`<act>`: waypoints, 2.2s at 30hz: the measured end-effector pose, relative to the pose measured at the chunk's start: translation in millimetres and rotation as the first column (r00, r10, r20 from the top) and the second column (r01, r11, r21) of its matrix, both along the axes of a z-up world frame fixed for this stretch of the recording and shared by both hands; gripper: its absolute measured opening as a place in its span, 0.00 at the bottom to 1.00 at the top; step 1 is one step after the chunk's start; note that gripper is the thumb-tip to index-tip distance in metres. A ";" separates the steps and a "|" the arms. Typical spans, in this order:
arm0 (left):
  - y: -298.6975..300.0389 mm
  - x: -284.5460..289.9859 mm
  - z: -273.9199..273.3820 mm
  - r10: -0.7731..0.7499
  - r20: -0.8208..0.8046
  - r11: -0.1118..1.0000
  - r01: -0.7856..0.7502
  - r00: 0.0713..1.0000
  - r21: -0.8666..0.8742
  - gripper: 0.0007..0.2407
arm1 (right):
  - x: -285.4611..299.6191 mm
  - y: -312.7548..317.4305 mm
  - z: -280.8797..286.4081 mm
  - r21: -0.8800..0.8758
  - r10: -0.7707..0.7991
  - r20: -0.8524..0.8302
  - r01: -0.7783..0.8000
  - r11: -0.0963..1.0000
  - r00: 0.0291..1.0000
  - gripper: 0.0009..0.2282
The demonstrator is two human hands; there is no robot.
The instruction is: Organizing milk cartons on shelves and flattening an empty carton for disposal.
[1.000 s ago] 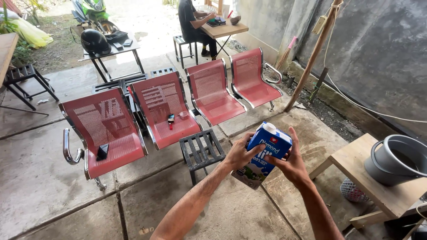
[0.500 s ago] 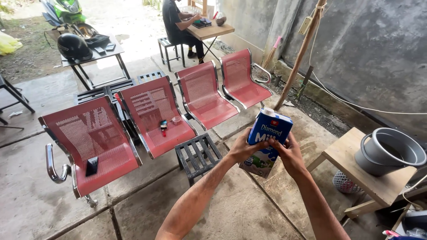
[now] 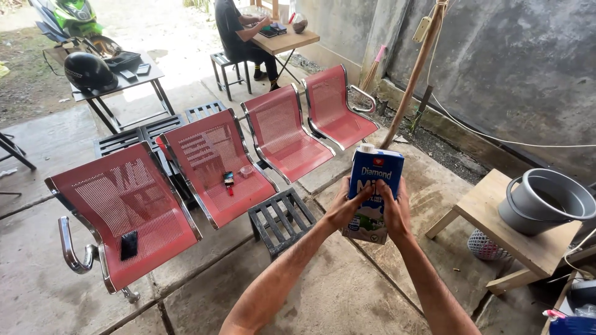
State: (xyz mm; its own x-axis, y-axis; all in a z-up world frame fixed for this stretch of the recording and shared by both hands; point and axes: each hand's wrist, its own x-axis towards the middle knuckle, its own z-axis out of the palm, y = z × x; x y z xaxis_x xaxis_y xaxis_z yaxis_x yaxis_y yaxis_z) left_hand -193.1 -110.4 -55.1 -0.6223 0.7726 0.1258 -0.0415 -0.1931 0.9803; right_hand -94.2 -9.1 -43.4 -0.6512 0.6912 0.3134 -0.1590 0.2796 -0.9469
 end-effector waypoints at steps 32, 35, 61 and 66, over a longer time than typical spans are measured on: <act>-38.5 -47.2 -31.2 0.088 0.094 0.948 -0.113 0.992 0.298 0.23 | -56.4 -37.4 -55.8 0.021 -0.075 0.016 0.075 0.997 0.997 0.13; -41.8 -59.8 -39.1 0.015 0.098 0.943 -0.047 0.995 0.329 0.20 | -58.0 -38.7 -52.9 0.009 -0.083 -0.003 0.083 0.997 0.997 0.12; -58.5 -68.5 -41.3 0.085 0.032 0.930 -0.091 0.996 0.357 0.17 | -64.9 -30.2 -82.1 -0.061 -0.081 -0.143 0.073 0.995 0.986 0.10; -82.2 -62.1 -14.8 -0.184 0.245 0.832 0.018 0.952 0.554 0.08 | -70.8 -16.4 -88.3 -0.174 -0.011 -0.241 -0.032 0.984 0.971 0.11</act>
